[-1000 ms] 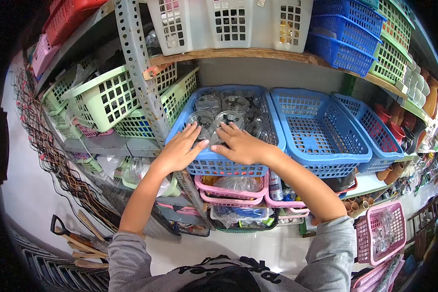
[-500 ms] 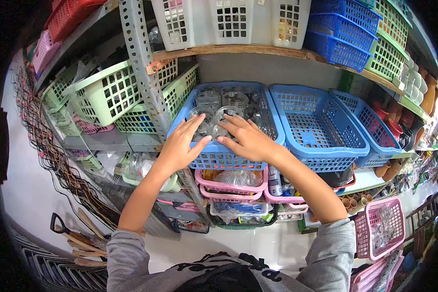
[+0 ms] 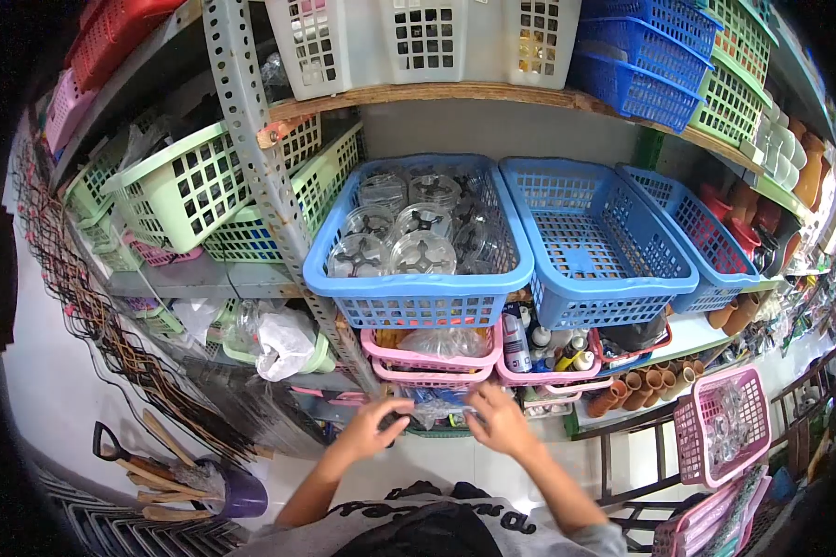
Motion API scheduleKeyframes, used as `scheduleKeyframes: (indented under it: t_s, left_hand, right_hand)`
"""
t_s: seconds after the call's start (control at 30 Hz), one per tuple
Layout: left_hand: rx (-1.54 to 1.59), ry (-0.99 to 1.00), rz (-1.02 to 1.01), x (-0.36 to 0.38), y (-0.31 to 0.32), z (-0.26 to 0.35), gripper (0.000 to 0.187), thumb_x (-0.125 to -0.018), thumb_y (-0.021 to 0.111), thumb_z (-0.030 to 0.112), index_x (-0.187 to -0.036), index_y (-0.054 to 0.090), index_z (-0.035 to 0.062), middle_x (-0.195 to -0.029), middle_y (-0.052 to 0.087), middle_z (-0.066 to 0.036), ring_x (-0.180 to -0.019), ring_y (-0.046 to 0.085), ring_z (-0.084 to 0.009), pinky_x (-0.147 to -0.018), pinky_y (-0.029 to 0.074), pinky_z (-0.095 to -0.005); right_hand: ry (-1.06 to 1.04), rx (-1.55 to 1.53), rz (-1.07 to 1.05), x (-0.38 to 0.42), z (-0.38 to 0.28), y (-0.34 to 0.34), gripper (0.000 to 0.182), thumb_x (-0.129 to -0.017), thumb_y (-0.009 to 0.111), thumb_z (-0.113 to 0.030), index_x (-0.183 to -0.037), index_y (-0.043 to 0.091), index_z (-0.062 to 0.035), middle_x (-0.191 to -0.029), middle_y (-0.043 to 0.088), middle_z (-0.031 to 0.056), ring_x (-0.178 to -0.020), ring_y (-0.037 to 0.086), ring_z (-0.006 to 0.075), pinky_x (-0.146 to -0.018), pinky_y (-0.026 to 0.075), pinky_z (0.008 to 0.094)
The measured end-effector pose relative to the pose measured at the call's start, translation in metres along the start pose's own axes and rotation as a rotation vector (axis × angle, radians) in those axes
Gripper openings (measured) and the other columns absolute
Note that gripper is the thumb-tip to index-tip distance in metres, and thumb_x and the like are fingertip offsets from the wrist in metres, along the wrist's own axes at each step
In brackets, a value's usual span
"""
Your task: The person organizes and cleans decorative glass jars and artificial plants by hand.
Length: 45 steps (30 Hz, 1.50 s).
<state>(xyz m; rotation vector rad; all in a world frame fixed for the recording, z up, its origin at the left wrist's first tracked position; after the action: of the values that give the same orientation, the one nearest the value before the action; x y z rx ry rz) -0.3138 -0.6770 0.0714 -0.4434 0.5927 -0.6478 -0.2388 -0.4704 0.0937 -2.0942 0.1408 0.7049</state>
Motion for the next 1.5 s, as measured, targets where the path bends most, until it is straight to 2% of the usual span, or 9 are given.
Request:
scheduleKeyframes:
  t_s: [0.2, 0.3, 0.33, 0.4, 0.67, 0.8, 0.87, 1.1, 1.5]
  left_hand:
    - [0.136, -0.563, -0.31, 0.172, 0.119, -0.206, 0.034, -0.084, 0.06, 0.023, -0.114, 0.057, 0.0059, -0.103, 0.065, -0.011, -0.093, 0.063, -0.028, -0.08, 0.049, -0.0364]
    - [0.115, -0.738, -0.314, 0.291, 0.17, -0.293, 0.038, -0.086, 0.056, 0.034, -0.114, 0.06, 0.0076, -0.104, 0.065, -0.009, -0.092, 0.064, -0.0262, -0.08, 0.049, -0.0369]
    - [0.121, -0.93, -0.605, 0.309, 0.177, -0.314, 0.046, -0.086, 0.051, 0.045, -0.113, 0.062, 0.0084, -0.1, 0.066, -0.01, -0.092, 0.063, -0.0264, -0.082, 0.048, -0.0383]
    - [0.072, -0.785, -0.93, 0.315, 0.174, -0.311, 0.049, -0.084, 0.051, 0.049, -0.11, 0.064, 0.009, -0.098, 0.067, -0.01, -0.093, 0.063, -0.0258, -0.082, 0.048, -0.0369]
    - [-0.004, -1.081, -0.902, 0.315, 0.169, -0.338, 0.044, -0.082, 0.053, 0.046, -0.106, 0.067, 0.0103, -0.094, 0.068, -0.011, -0.087, 0.065, -0.0251, -0.079, 0.049, -0.0358]
    - [-0.089, -1.202, -0.947, 0.283, 0.159, -0.346, 0.042, -0.081, 0.054, 0.044, -0.103, 0.068, 0.0111, -0.093, 0.068, -0.012, -0.083, 0.066, -0.0247, -0.077, 0.05, -0.0352]
    - [-0.113, -0.953, -0.916, 0.245, 0.167, -0.356, 0.04, -0.08, 0.056, 0.04, -0.103, 0.067, 0.0101, -0.089, 0.068, -0.014, -0.08, 0.066, -0.0254, -0.076, 0.05, -0.0366]
    - [-0.098, -0.718, -0.844, 0.136, 0.239, -0.332, 0.039, -0.079, 0.057, 0.037, -0.1, 0.066, 0.0054, -0.098, 0.066, -0.017, -0.093, 0.063, -0.0285, -0.083, 0.048, -0.0363]
    - [-0.292, -0.285, -1.336, 0.084, 0.412, -0.211, 0.039, -0.081, 0.058, 0.037, -0.107, 0.064, 0.0087, -0.103, 0.066, -0.014, -0.096, 0.062, -0.0258, -0.087, 0.047, -0.0353]
  right_hand:
    - [0.659, 0.088, -0.659, 0.263, 0.156, 0.174, 0.034, -0.077, 0.06, -0.029, -0.105, 0.06, -0.011, -0.103, 0.058, 0.0187, -0.106, 0.053, 0.0363, -0.089, 0.046, 0.045]
    - [0.875, -0.052, -0.904, 0.414, 0.185, 0.233, 0.034, -0.074, 0.06, -0.039, -0.096, 0.067, -0.0138, -0.09, 0.068, 0.0136, -0.087, 0.064, 0.031, -0.081, 0.051, 0.0394]
    - [0.883, -0.056, -0.899, 0.402, 0.159, 0.216, 0.034, -0.074, 0.06, -0.039, -0.096, 0.067, -0.0138, -0.09, 0.068, 0.0136, -0.087, 0.064, 0.031, -0.081, 0.051, 0.0394]
    - [0.969, -0.091, -0.935, 0.414, 0.134, 0.216, 0.035, -0.074, 0.06, -0.04, -0.097, 0.067, -0.0139, -0.09, 0.068, 0.013, -0.087, 0.064, 0.0304, -0.081, 0.051, 0.0389]
    - [1.389, -0.243, -0.999, 0.548, 0.13, 0.291, 0.036, -0.074, 0.06, -0.041, -0.097, 0.068, -0.0144, -0.091, 0.068, 0.0107, -0.086, 0.064, 0.0279, -0.08, 0.051, 0.0369]
    - [1.689, -0.424, -0.402, 0.491, 0.088, 0.241, 0.043, -0.073, 0.061, -0.043, -0.103, 0.068, -0.0125, -0.101, 0.066, 0.0165, -0.094, 0.064, 0.0294, -0.084, 0.049, 0.0365]
    - [1.675, -0.337, -0.309, 0.487, 0.078, 0.24, 0.039, -0.077, 0.063, -0.037, -0.102, 0.068, -0.0076, -0.086, 0.069, 0.0108, -0.075, 0.066, 0.0201, -0.071, 0.053, 0.0307]
    - [1.884, -0.394, -0.27, 0.53, 0.015, 0.214, 0.041, -0.074, 0.06, -0.038, -0.103, 0.068, -0.0113, -0.097, 0.067, 0.0169, -0.085, 0.065, 0.0292, -0.075, 0.052, 0.0368]
    - [2.142, -0.498, 0.471, 0.631, -0.037, 0.221, 0.032, -0.077, 0.061, -0.028, -0.098, 0.067, -0.005, -0.086, 0.068, 0.0146, -0.074, 0.065, 0.0226, -0.069, 0.052, 0.0369]
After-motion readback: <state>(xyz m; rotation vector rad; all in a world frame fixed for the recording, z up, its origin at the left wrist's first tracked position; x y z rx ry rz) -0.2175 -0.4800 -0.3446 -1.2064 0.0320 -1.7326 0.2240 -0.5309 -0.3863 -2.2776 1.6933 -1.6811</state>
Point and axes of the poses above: each hand's wrist, its own x-axis away from the middle knuckle, its own y-axis out of the palm, z = x × y, the point moved 5 cm from there along -x, towards the middle knuckle
